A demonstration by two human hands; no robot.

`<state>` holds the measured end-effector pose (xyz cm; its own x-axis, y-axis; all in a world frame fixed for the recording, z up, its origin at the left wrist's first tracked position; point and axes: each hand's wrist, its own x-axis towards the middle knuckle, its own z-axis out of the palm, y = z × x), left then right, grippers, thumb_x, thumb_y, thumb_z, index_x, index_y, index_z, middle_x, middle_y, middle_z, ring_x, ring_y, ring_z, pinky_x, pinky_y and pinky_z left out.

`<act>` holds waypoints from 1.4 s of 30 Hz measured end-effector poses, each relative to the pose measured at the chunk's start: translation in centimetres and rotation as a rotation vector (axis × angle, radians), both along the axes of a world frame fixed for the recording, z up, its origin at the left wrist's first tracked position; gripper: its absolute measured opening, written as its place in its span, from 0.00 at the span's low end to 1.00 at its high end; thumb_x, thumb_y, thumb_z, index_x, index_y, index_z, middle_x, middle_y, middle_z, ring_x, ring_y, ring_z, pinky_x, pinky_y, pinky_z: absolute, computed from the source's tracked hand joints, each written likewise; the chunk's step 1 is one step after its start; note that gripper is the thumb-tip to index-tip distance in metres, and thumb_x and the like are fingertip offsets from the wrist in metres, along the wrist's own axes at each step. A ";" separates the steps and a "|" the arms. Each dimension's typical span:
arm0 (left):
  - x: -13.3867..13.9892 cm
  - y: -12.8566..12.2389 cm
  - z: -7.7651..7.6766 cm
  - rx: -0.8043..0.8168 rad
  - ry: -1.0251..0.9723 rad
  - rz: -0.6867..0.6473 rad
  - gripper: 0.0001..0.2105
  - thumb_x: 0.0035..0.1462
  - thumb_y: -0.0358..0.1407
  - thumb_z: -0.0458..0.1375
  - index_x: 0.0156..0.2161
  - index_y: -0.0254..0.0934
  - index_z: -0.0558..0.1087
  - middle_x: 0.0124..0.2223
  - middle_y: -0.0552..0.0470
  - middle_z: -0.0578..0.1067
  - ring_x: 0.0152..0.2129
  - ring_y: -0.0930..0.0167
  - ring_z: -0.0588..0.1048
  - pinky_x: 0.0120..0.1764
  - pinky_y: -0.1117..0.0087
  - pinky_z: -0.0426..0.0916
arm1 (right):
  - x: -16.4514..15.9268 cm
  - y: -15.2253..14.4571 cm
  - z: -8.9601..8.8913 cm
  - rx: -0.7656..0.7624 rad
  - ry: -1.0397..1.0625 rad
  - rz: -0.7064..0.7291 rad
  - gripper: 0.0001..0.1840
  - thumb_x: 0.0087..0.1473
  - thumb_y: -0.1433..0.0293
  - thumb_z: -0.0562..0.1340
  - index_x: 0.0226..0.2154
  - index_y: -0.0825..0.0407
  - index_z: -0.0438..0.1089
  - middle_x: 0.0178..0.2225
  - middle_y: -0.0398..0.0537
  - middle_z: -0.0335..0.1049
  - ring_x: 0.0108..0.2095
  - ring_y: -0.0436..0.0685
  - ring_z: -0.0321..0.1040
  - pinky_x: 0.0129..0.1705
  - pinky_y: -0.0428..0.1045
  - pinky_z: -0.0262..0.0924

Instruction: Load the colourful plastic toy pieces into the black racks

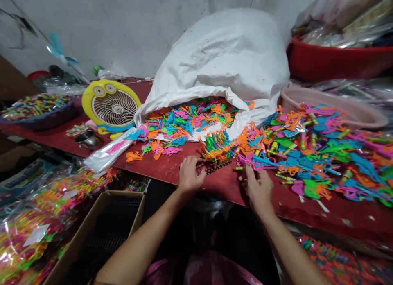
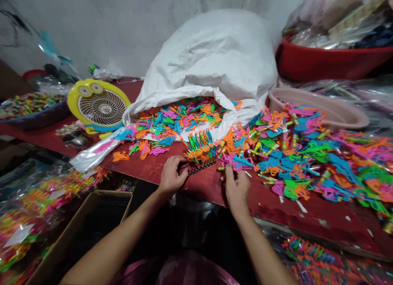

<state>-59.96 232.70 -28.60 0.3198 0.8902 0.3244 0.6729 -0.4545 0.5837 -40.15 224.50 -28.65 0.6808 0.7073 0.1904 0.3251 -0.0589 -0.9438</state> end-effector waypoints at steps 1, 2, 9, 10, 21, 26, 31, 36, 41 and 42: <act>0.2 -0.2 0.0 0.026 -0.016 0.020 0.10 0.55 0.35 0.59 0.43 0.37 0.74 0.44 0.47 0.76 0.45 0.64 0.72 0.48 0.61 0.65 | 0.1 0.5 -0.1 0.023 0.095 -0.011 0.24 0.54 0.48 0.59 0.30 0.53 0.69 0.21 0.46 0.70 0.19 0.51 0.63 0.22 0.46 0.55; 0.5 -0.4 0.1 0.044 -0.022 0.029 0.08 0.56 0.36 0.59 0.41 0.38 0.75 0.41 0.48 0.76 0.42 0.65 0.72 0.45 0.62 0.65 | 0.1 1.2 -0.2 0.044 0.161 -0.013 0.25 0.53 0.48 0.59 0.32 0.54 0.69 0.22 0.46 0.71 0.20 0.52 0.64 0.22 0.46 0.57; 2.5 -0.4 0.3 0.031 0.006 0.000 0.07 0.56 0.41 0.62 0.34 0.40 0.78 0.35 0.51 0.78 0.35 0.68 0.74 0.38 0.67 0.62 | -0.6 4.2 -1.1 0.013 0.248 0.128 0.27 0.52 0.46 0.59 0.34 0.55 0.69 0.24 0.48 0.74 0.20 0.51 0.67 0.21 0.45 0.59; 2.7 -0.3 0.3 0.027 0.012 0.010 0.08 0.56 0.42 0.62 0.34 0.40 0.78 0.35 0.51 0.78 0.35 0.68 0.74 0.37 0.67 0.63 | -0.6 4.3 -1.2 -0.005 0.200 0.144 0.27 0.52 0.46 0.59 0.32 0.55 0.70 0.23 0.49 0.74 0.19 0.51 0.66 0.20 0.45 0.58; 3.8 -0.3 0.0 0.143 0.082 0.022 0.07 0.61 0.38 0.57 0.36 0.38 0.76 0.37 0.49 0.78 0.37 0.66 0.74 0.39 0.65 0.62 | 0.0 5.5 -1.7 -0.009 0.069 0.188 0.28 0.56 0.45 0.54 0.22 0.52 0.67 0.20 0.48 0.74 0.16 0.50 0.62 0.24 0.47 0.59; 4.2 -0.6 -0.2 0.164 0.113 0.036 0.08 0.62 0.37 0.57 0.36 0.37 0.76 0.37 0.47 0.78 0.37 0.66 0.74 0.40 0.64 0.63 | -0.2 5.0 -1.0 -0.028 -0.062 0.171 0.30 0.57 0.47 0.53 0.15 0.49 0.63 0.14 0.46 0.67 0.18 0.51 0.63 0.29 0.48 0.60; 4.5 -0.6 -0.1 0.153 0.192 0.070 0.10 0.62 0.38 0.56 0.34 0.36 0.77 0.36 0.46 0.77 0.37 0.64 0.74 0.41 0.62 0.64 | -0.5 5.0 -0.8 -0.015 -0.102 0.150 0.32 0.58 0.46 0.51 0.13 0.48 0.61 0.14 0.46 0.66 0.20 0.53 0.64 0.30 0.49 0.59; 4.0 -0.4 -0.4 0.067 0.107 0.000 0.07 0.61 0.37 0.57 0.39 0.38 0.77 0.42 0.47 0.77 0.40 0.65 0.73 0.42 0.63 0.65 | -0.4 4.8 -1.6 0.014 -0.143 0.132 0.29 0.58 0.49 0.52 0.17 0.50 0.69 0.20 0.51 0.71 0.26 0.56 0.67 0.32 0.50 0.59; 1.9 -1.2 -0.5 0.134 -0.065 -0.028 0.07 0.61 0.36 0.57 0.42 0.38 0.75 0.39 0.48 0.76 0.39 0.67 0.71 0.45 0.64 0.66 | 0.3 4.3 -2.2 0.055 -0.193 0.088 0.24 0.60 0.53 0.53 0.21 0.50 0.68 0.20 0.49 0.68 0.27 0.56 0.65 0.32 0.51 0.59; 1.4 -1.2 -0.4 0.148 -0.104 0.005 0.07 0.62 0.36 0.56 0.41 0.38 0.75 0.39 0.48 0.76 0.39 0.67 0.71 0.45 0.64 0.66 | 0.3 4.1 -2.1 0.056 -0.200 0.088 0.24 0.60 0.53 0.53 0.21 0.51 0.68 0.21 0.49 0.68 0.27 0.56 0.65 0.32 0.51 0.59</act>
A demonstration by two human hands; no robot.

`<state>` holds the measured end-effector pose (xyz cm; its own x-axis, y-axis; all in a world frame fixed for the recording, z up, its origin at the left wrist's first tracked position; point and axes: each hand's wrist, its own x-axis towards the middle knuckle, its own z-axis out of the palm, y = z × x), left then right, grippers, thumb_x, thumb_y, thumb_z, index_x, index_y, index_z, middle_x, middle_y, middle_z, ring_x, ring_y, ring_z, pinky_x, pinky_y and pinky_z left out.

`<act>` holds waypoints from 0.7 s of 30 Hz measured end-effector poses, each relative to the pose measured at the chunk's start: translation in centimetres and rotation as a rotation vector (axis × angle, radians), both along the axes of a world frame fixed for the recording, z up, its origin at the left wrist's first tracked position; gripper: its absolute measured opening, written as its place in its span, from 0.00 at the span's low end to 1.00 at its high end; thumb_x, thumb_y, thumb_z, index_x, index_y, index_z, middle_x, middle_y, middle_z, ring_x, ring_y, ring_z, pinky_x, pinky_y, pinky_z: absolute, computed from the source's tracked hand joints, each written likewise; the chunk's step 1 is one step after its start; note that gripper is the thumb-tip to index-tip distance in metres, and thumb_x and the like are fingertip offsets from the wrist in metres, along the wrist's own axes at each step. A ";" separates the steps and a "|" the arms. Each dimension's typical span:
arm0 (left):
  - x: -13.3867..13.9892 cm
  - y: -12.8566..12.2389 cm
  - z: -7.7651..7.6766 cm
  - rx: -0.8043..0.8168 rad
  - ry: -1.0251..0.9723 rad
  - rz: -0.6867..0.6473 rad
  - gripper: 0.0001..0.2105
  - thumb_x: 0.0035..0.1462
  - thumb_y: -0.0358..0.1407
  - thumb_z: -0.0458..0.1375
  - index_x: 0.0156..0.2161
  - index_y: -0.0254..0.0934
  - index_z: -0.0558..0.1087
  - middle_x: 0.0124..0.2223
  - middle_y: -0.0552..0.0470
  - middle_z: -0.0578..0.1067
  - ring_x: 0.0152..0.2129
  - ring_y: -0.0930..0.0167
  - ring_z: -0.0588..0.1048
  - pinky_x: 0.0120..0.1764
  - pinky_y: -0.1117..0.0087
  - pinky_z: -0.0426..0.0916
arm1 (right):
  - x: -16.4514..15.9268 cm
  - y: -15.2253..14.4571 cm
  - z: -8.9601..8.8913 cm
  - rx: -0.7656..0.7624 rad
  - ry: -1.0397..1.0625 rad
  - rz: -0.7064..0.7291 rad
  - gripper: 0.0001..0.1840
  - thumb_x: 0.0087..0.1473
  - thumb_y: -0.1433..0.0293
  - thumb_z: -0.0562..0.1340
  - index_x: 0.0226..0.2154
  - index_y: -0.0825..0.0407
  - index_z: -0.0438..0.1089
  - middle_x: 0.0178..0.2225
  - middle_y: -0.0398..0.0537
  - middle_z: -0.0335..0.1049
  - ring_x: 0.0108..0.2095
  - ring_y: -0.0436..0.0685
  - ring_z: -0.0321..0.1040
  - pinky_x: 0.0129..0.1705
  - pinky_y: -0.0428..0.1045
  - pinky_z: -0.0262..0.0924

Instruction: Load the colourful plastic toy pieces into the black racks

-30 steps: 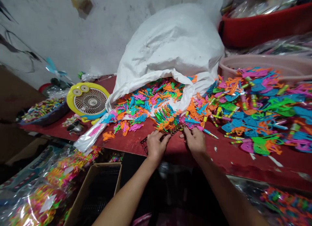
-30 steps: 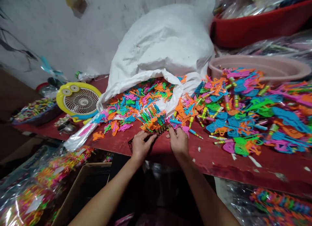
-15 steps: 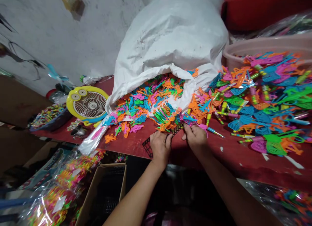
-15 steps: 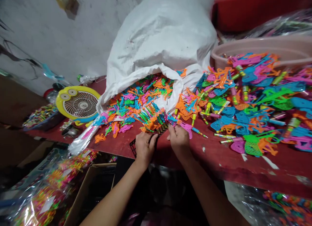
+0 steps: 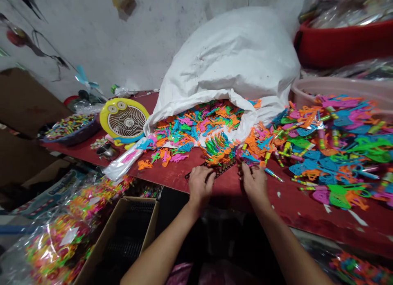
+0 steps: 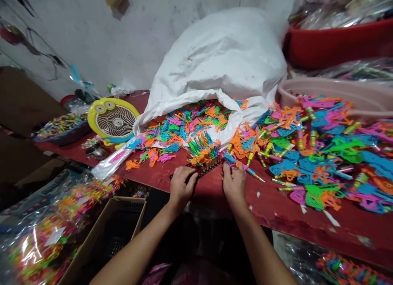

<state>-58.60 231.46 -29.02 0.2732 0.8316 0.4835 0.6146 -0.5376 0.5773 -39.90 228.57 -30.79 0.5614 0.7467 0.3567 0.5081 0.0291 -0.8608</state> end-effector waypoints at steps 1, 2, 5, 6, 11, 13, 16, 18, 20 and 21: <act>-0.5 0.1 0.1 0.002 -0.029 0.037 0.06 0.62 0.36 0.56 0.40 0.38 0.74 0.38 0.48 0.75 0.38 0.68 0.71 0.45 0.65 0.66 | -0.1 -0.3 0.1 0.002 0.006 -0.004 0.24 0.59 0.53 0.53 0.21 0.51 0.68 0.21 0.49 0.68 0.26 0.56 0.65 0.31 0.51 0.60; -1.0 0.2 0.2 -0.005 -0.036 0.075 0.07 0.62 0.37 0.55 0.40 0.38 0.74 0.38 0.48 0.75 0.39 0.67 0.71 0.44 0.65 0.66 | -0.3 -0.7 0.3 0.012 0.029 -0.008 0.24 0.59 0.53 0.54 0.23 0.52 0.69 0.22 0.49 0.69 0.26 0.56 0.66 0.31 0.51 0.60; -2.2 1.2 0.5 -0.065 0.086 0.115 0.10 0.60 0.41 0.57 0.43 0.37 0.73 0.41 0.46 0.74 0.41 0.65 0.70 0.44 0.63 0.66 | -1.1 -2.2 0.9 0.053 0.154 0.014 0.21 0.57 0.53 0.58 0.29 0.54 0.71 0.26 0.49 0.73 0.26 0.55 0.70 0.32 0.51 0.65; -2.4 1.5 0.6 -0.089 0.156 0.091 0.12 0.59 0.42 0.58 0.44 0.37 0.73 0.42 0.46 0.73 0.42 0.63 0.69 0.45 0.62 0.66 | -1.4 -2.7 1.0 0.057 0.204 0.040 0.20 0.55 0.53 0.60 0.31 0.54 0.71 0.27 0.50 0.74 0.27 0.55 0.71 0.33 0.51 0.67; -3.1 1.9 0.8 -0.138 0.357 -0.083 0.17 0.58 0.45 0.58 0.49 0.41 0.75 0.45 0.45 0.71 0.43 0.61 0.67 0.45 0.60 0.64 | -1.7 -4.9 1.0 -0.024 0.242 0.157 0.18 0.51 0.55 0.65 0.32 0.54 0.74 0.30 0.52 0.77 0.31 0.59 0.74 0.37 0.55 0.70; -3.0 1.3 0.7 -0.139 0.367 -0.113 0.16 0.59 0.45 0.57 0.49 0.41 0.75 0.44 0.45 0.70 0.42 0.61 0.67 0.44 0.60 0.64 | -1.5 -5.6 1.0 -0.037 0.122 0.224 0.16 0.52 0.57 0.64 0.35 0.54 0.75 0.33 0.53 0.77 0.33 0.59 0.74 0.40 0.55 0.70; -2.5 -0.1 0.5 -0.129 0.355 -0.104 0.14 0.59 0.45 0.57 0.46 0.41 0.75 0.42 0.46 0.70 0.40 0.63 0.66 0.43 0.61 0.65 | -1.3 -6.1 1.2 -0.044 -0.013 0.252 0.16 0.54 0.59 0.64 0.39 0.54 0.75 0.37 0.53 0.77 0.37 0.59 0.74 0.44 0.56 0.69; -2.2 -1.0 0.3 -0.125 0.341 -0.072 0.12 0.58 0.44 0.59 0.43 0.40 0.75 0.42 0.47 0.69 0.40 0.63 0.66 0.42 0.62 0.65 | -1.2 -5.9 1.2 -0.072 -0.047 0.183 0.16 0.54 0.59 0.64 0.37 0.55 0.76 0.35 0.53 0.78 0.36 0.59 0.74 0.43 0.56 0.69; -1.9 -1.7 0.2 -0.120 0.329 -0.049 0.11 0.57 0.43 0.60 0.43 0.40 0.74 0.42 0.47 0.69 0.40 0.63 0.66 0.42 0.63 0.65 | -1.2 -5.5 1.1 -0.090 -0.007 0.132 0.18 0.53 0.57 0.63 0.34 0.56 0.77 0.32 0.54 0.78 0.33 0.59 0.74 0.40 0.55 0.70; -1.8 -2.0 0.1 -0.114 0.322 -0.046 0.11 0.57 0.42 0.60 0.43 0.40 0.74 0.43 0.47 0.69 0.40 0.63 0.65 0.41 0.63 0.65 | -1.3 -5.3 1.0 -0.096 0.026 0.127 0.18 0.53 0.57 0.63 0.33 0.57 0.77 0.31 0.54 0.78 0.32 0.59 0.74 0.38 0.54 0.70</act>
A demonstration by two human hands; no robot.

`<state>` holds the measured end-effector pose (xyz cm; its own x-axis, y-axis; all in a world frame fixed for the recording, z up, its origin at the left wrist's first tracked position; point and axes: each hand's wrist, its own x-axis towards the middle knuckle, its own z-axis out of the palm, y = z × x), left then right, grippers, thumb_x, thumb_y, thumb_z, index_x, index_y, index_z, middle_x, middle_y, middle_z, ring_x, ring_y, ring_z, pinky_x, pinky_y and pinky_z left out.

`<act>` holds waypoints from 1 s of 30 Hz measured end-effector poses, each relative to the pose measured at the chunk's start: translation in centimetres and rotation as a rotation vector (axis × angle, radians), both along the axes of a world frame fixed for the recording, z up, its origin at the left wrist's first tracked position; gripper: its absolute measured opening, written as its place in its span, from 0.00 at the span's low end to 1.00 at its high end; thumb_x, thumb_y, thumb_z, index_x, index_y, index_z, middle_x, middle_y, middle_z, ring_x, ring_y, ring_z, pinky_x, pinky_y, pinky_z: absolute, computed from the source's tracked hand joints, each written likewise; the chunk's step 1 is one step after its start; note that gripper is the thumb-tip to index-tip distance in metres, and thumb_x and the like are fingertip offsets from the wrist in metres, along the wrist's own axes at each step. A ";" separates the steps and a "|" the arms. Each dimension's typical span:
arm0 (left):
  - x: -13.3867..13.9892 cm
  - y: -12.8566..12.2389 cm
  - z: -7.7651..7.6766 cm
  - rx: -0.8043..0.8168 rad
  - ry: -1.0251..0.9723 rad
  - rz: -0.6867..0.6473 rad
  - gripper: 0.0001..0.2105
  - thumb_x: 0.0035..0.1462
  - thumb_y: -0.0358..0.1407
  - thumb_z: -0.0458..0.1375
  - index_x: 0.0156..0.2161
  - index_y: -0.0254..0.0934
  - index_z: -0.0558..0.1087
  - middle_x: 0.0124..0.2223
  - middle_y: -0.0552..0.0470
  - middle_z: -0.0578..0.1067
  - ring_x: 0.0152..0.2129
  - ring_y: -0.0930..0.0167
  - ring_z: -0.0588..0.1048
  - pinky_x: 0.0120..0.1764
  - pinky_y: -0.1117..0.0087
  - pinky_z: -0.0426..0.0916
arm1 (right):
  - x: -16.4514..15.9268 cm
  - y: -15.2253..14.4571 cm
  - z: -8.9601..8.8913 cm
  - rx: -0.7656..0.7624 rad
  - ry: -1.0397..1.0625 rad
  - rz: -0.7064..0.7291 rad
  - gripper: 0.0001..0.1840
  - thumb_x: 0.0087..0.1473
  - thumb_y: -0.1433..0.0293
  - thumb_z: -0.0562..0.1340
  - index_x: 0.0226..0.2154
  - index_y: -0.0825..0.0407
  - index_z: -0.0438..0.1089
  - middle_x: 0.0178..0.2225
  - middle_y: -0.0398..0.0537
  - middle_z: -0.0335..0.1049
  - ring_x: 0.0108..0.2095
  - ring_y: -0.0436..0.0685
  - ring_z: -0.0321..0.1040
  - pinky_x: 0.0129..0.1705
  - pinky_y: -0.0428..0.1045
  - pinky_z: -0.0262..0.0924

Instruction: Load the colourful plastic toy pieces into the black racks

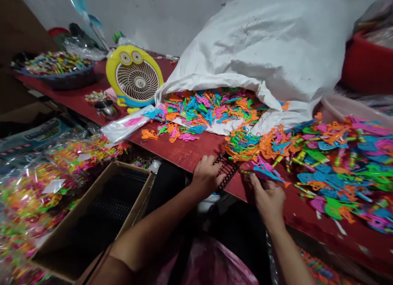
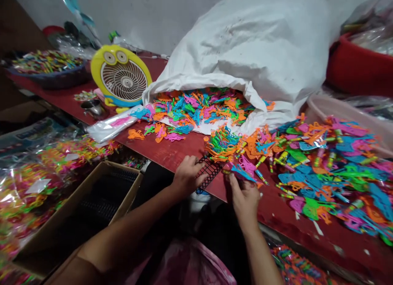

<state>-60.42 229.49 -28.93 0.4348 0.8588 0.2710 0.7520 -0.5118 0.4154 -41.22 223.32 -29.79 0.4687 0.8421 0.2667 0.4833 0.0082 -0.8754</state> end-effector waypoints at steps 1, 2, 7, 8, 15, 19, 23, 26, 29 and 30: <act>0.0 -0.1 -0.1 0.007 -0.009 -0.002 0.12 0.57 0.42 0.60 0.43 0.40 0.74 0.43 0.47 0.69 0.40 0.63 0.65 0.41 0.63 0.65 | -0.1 0.2 -0.2 -0.003 0.029 -0.001 0.18 0.53 0.57 0.64 0.32 0.57 0.77 0.31 0.55 0.78 0.31 0.58 0.74 0.37 0.54 0.70; 0.0 -0.2 -0.1 0.012 -0.018 -0.008 0.12 0.57 0.42 0.60 0.44 0.40 0.74 0.43 0.47 0.69 0.40 0.63 0.65 0.41 0.63 0.66 | -0.3 0.5 -0.3 -0.003 0.045 -0.001 0.18 0.52 0.57 0.64 0.31 0.57 0.77 0.30 0.55 0.78 0.31 0.58 0.74 0.37 0.54 0.70; -0.3 -0.2 -0.1 0.009 -0.067 -0.046 0.14 0.59 0.44 0.57 0.46 0.37 0.74 0.44 0.45 0.69 0.41 0.62 0.65 0.43 0.60 0.66 | -1.0 1.0 -0.5 0.049 -0.017 0.001 0.17 0.52 0.58 0.64 0.33 0.56 0.75 0.32 0.53 0.76 0.33 0.56 0.72 0.39 0.53 0.68; -0.4 -0.2 0.0 0.005 -0.073 -0.054 0.15 0.60 0.44 0.56 0.46 0.37 0.74 0.44 0.45 0.69 0.41 0.62 0.65 0.43 0.60 0.66 | -1.0 1.1 -0.4 0.050 -0.050 0.011 0.16 0.52 0.58 0.64 0.32 0.56 0.75 0.32 0.53 0.75 0.32 0.56 0.71 0.38 0.52 0.67; -0.5 0.0 0.3 -0.012 -0.070 -0.072 0.15 0.59 0.44 0.56 0.46 0.37 0.74 0.44 0.45 0.69 0.41 0.61 0.65 0.43 0.59 0.65 | -1.3 1.3 0.2 0.057 -0.361 0.107 0.14 0.57 0.62 0.59 0.39 0.55 0.72 0.37 0.54 0.72 0.39 0.58 0.68 0.43 0.53 0.64; -0.4 0.1 0.0 -0.005 -0.062 -0.076 0.15 0.59 0.45 0.57 0.46 0.37 0.74 0.44 0.44 0.69 0.41 0.61 0.65 0.43 0.59 0.65 | -2.1 1.4 0.1 0.072 -0.411 0.035 0.15 0.58 0.63 0.57 0.40 0.57 0.70 0.35 0.55 0.70 0.39 0.59 0.68 0.43 0.53 0.63; -0.4 0.1 -0.1 -0.008 -0.060 -0.071 0.16 0.59 0.45 0.56 0.46 0.37 0.74 0.44 0.45 0.69 0.42 0.61 0.65 0.43 0.59 0.65 | -2.5 1.3 0.3 0.146 -0.443 0.094 0.11 0.61 0.66 0.55 0.40 0.54 0.69 0.36 0.52 0.69 0.39 0.57 0.66 0.43 0.53 0.62; -0.4 -0.1 -0.1 -0.016 -0.056 -0.066 0.16 0.59 0.45 0.57 0.47 0.38 0.73 0.44 0.45 0.69 0.41 0.61 0.65 0.43 0.60 0.65 | -2.1 1.3 0.6 0.217 -0.463 0.210 0.07 0.61 0.70 0.55 0.39 0.52 0.68 0.37 0.50 0.68 0.40 0.56 0.65 0.44 0.52 0.61; -0.4 -0.2 0.0 -0.024 -0.058 -0.063 0.16 0.59 0.44 0.58 0.48 0.39 0.73 0.44 0.46 0.69 0.42 0.62 0.65 0.42 0.60 0.66 | -1.4 1.5 0.7 0.225 -0.433 0.309 0.08 0.61 0.71 0.54 0.41 0.51 0.67 0.39 0.50 0.68 0.42 0.56 0.66 0.46 0.53 0.61; -0.4 -0.2 0.0 -0.027 -0.059 -0.061 0.16 0.59 0.44 0.57 0.48 0.39 0.73 0.44 0.46 0.69 0.42 0.62 0.65 0.43 0.60 0.66 | -1.2 1.5 0.7 0.220 -0.430 0.331 0.08 0.61 0.71 0.54 0.42 0.51 0.67 0.39 0.50 0.68 0.42 0.56 0.66 0.46 0.53 0.61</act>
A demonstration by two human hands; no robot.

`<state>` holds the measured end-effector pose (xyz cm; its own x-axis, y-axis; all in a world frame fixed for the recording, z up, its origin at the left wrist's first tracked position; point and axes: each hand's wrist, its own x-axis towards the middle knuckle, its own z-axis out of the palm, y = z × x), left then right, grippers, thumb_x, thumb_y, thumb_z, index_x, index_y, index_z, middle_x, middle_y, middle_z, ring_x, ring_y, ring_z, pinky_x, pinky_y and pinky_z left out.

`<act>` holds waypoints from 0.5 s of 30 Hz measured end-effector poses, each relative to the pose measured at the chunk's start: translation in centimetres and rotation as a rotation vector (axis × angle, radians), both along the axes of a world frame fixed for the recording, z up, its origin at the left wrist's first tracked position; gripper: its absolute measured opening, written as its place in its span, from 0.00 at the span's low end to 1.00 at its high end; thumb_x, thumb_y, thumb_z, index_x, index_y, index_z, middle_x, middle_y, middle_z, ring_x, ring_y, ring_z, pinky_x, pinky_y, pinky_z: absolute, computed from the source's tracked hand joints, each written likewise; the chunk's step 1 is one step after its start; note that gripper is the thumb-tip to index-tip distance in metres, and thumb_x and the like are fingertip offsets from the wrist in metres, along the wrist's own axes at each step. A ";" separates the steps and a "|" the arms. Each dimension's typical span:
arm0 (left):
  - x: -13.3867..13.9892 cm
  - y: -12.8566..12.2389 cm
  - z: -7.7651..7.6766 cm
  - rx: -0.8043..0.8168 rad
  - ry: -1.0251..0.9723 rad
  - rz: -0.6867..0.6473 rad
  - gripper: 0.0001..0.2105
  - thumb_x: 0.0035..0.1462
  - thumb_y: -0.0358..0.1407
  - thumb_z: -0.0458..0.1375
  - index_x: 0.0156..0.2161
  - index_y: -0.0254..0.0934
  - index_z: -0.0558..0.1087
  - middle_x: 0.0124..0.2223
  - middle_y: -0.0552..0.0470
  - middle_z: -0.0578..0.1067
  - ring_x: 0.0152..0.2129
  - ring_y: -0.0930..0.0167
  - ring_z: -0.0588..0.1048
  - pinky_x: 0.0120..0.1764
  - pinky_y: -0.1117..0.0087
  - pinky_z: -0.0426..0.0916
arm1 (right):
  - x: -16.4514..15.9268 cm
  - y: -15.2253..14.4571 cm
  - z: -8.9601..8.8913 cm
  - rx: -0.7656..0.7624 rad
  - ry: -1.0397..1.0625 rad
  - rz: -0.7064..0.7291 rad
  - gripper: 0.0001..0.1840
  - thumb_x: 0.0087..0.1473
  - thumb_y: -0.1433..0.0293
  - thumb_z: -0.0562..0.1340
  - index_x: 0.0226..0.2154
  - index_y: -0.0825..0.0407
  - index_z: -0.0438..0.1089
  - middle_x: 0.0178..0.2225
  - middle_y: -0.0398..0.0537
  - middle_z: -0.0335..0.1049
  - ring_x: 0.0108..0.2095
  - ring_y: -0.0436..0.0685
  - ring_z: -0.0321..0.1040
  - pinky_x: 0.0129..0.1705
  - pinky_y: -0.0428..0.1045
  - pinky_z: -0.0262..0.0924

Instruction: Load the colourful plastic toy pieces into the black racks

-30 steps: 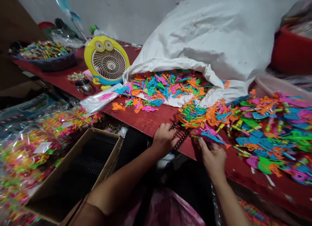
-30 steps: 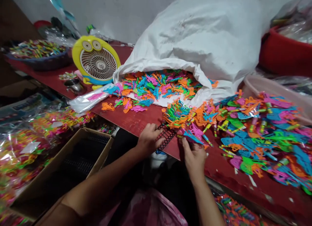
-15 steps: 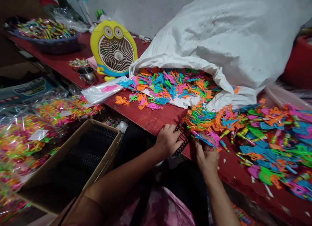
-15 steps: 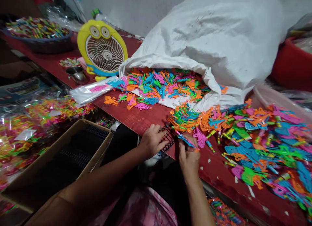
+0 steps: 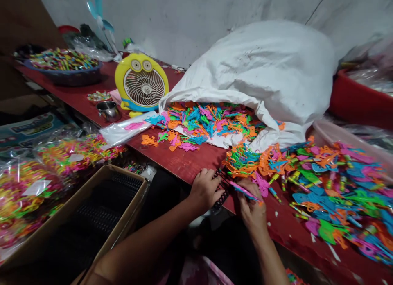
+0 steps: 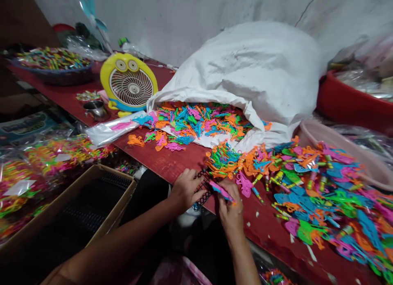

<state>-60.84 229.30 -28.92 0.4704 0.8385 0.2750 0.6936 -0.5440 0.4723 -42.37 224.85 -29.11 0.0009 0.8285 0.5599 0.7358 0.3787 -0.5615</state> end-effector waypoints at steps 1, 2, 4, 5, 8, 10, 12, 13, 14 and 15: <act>0.0 0.0 0.0 -0.004 0.000 0.002 0.16 0.59 0.45 0.57 0.49 0.39 0.72 0.44 0.46 0.69 0.42 0.61 0.65 0.43 0.59 0.66 | 0.2 0.1 0.0 -0.003 -0.004 0.003 0.08 0.61 0.70 0.55 0.42 0.51 0.67 0.40 0.50 0.68 0.43 0.56 0.66 0.46 0.53 0.61; 0.0 0.0 0.1 -0.008 0.001 0.003 0.16 0.59 0.45 0.57 0.49 0.39 0.72 0.45 0.46 0.69 0.42 0.61 0.66 0.43 0.59 0.66 | 0.3 0.2 -0.1 0.003 -0.012 -0.010 0.08 0.61 0.70 0.55 0.42 0.51 0.67 0.40 0.50 0.68 0.42 0.56 0.66 0.45 0.52 0.61; 0.1 -0.1 0.2 -0.011 0.007 0.005 0.16 0.60 0.45 0.56 0.50 0.39 0.72 0.45 0.45 0.69 0.42 0.61 0.66 0.44 0.59 0.66 | 0.2 0.4 -0.1 0.027 -0.039 -0.074 0.07 0.61 0.69 0.55 0.40 0.51 0.66 0.38 0.49 0.68 0.41 0.56 0.66 0.43 0.52 0.61; 0.1 -0.1 0.2 -0.011 0.012 0.006 0.17 0.60 0.45 0.56 0.50 0.39 0.72 0.45 0.45 0.69 0.42 0.61 0.66 0.44 0.59 0.66 | 0.1 0.5 -0.1 0.030 -0.066 -0.110 0.06 0.62 0.68 0.55 0.39 0.52 0.66 0.37 0.49 0.68 0.40 0.56 0.66 0.42 0.52 0.61; 0.3 0.1 0.1 -0.001 0.028 0.008 0.17 0.59 0.44 0.57 0.50 0.39 0.72 0.45 0.46 0.69 0.42 0.61 0.66 0.44 0.59 0.66 | -0.9 0.7 -0.2 -0.006 -0.183 -0.217 0.10 0.63 0.66 0.52 0.37 0.53 0.66 0.34 0.51 0.66 0.36 0.57 0.65 0.38 0.52 0.60; 0.3 0.2 -0.2 0.010 0.041 0.012 0.16 0.58 0.44 0.58 0.49 0.39 0.72 0.45 0.45 0.70 0.42 0.61 0.66 0.43 0.59 0.66 | -1.8 0.8 -0.2 -0.041 -0.258 -0.319 0.14 0.64 0.64 0.50 0.38 0.55 0.66 0.34 0.53 0.67 0.35 0.59 0.64 0.36 0.52 0.59; 0.2 0.3 -0.3 0.022 0.045 0.007 0.15 0.57 0.43 0.59 0.47 0.39 0.73 0.44 0.46 0.70 0.41 0.61 0.67 0.42 0.59 0.66 | -2.6 0.8 -0.3 -0.069 -0.313 -0.436 0.16 0.64 0.63 0.49 0.40 0.57 0.67 0.35 0.56 0.68 0.34 0.60 0.65 0.34 0.53 0.58; 0.1 0.3 -0.3 0.030 0.032 0.002 0.15 0.57 0.43 0.60 0.47 0.39 0.73 0.43 0.46 0.70 0.41 0.61 0.67 0.42 0.60 0.66 | -2.9 0.8 -0.2 -0.084 -0.331 -0.489 0.17 0.63 0.62 0.50 0.42 0.57 0.67 0.36 0.57 0.68 0.33 0.60 0.65 0.33 0.53 0.57; 0.1 0.2 -0.2 0.040 0.000 -0.001 0.16 0.56 0.43 0.60 0.47 0.39 0.72 0.43 0.46 0.71 0.41 0.62 0.67 0.42 0.60 0.66 | -3.1 0.8 -0.2 -0.097 -0.342 -0.531 0.18 0.63 0.62 0.50 0.43 0.58 0.66 0.36 0.57 0.69 0.33 0.60 0.66 0.32 0.52 0.56; 0.1 0.2 -0.1 0.056 -0.053 0.000 0.17 0.56 0.43 0.61 0.48 0.39 0.71 0.44 0.46 0.71 0.41 0.62 0.68 0.42 0.60 0.66 | -3.2 0.8 -0.1 -0.111 -0.348 -0.558 0.18 0.63 0.62 0.50 0.44 0.58 0.66 0.37 0.57 0.70 0.32 0.60 0.66 0.31 0.52 0.56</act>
